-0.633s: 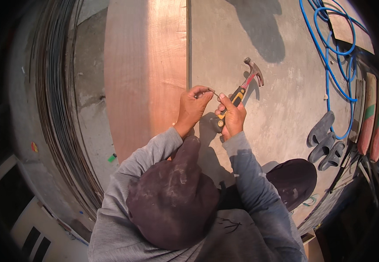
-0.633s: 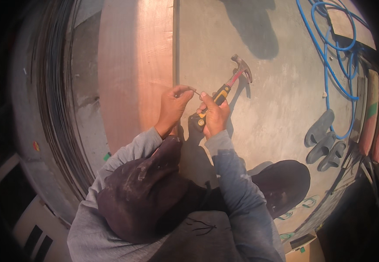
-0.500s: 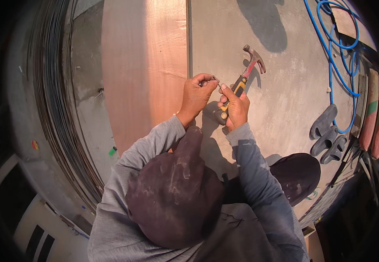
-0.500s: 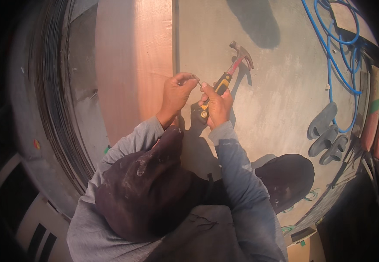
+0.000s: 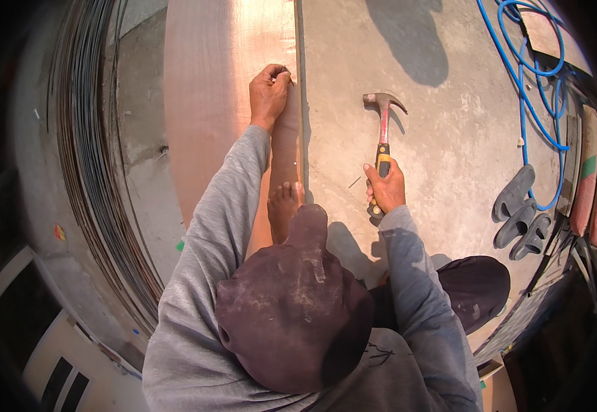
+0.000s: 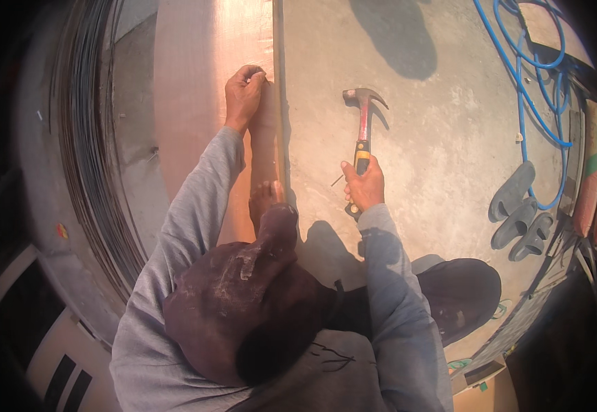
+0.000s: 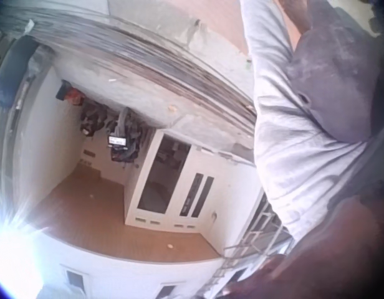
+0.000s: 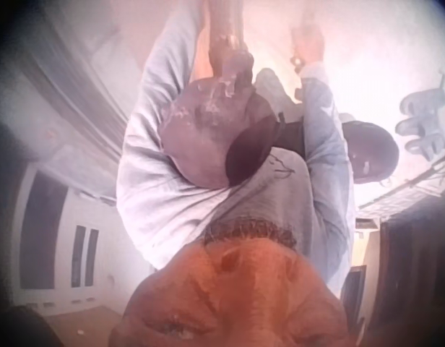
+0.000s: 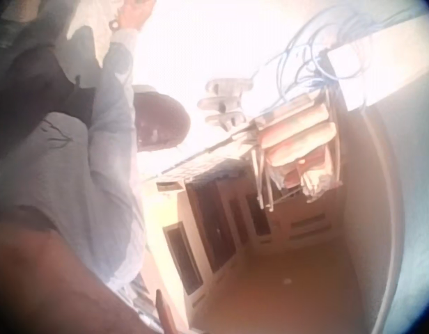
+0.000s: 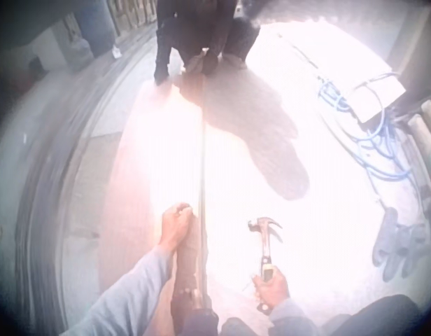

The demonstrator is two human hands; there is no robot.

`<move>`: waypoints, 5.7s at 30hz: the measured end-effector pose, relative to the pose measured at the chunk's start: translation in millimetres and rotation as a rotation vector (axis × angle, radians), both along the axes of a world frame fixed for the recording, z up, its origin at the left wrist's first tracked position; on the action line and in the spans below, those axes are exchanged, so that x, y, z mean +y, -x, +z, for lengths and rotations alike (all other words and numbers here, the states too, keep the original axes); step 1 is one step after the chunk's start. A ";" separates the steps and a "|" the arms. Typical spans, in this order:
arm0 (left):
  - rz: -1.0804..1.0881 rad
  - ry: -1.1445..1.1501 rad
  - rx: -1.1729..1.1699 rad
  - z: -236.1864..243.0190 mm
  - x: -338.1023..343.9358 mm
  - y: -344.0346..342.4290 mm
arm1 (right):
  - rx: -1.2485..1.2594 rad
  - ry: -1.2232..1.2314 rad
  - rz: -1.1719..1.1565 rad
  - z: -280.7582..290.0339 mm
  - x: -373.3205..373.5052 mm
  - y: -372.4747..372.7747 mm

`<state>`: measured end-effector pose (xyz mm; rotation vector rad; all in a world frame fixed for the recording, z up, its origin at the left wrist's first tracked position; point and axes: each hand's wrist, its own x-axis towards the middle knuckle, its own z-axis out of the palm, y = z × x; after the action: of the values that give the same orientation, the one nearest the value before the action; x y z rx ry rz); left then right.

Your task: The person installs wooden flooring by placing planks on a concrete floor and securing them with nails using a hammer. They repeatedly position planks, align edges, and hammer nails along the seams.

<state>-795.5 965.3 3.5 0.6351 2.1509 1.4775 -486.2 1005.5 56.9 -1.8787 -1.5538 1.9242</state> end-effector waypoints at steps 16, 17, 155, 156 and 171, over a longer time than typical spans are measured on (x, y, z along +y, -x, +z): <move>0.069 0.014 0.090 -8.2 39.9 33.8 | 0.114 -0.113 0.223 59.3 30.0 42.9; 0.061 0.022 0.099 -8.7 41.1 33.4 | 0.132 -0.151 0.275 63.3 36.8 49.2; 0.031 0.169 0.740 -27.6 -33.8 -55.2 | 0.284 -0.936 0.820 117.7 138.9 194.5; 0.033 0.166 0.728 -27.4 -34.1 -55.5 | 0.396 -0.976 0.692 114.2 130.4 195.1; 0.002 0.123 0.679 -26.4 -37.4 -53.3 | 0.168 -1.010 1.086 87.8 97.7 155.4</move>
<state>-742.2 927.8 -22.9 1.2228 2.7035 1.2224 -641.6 1103.2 144.7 -0.4376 -2.9391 0.8666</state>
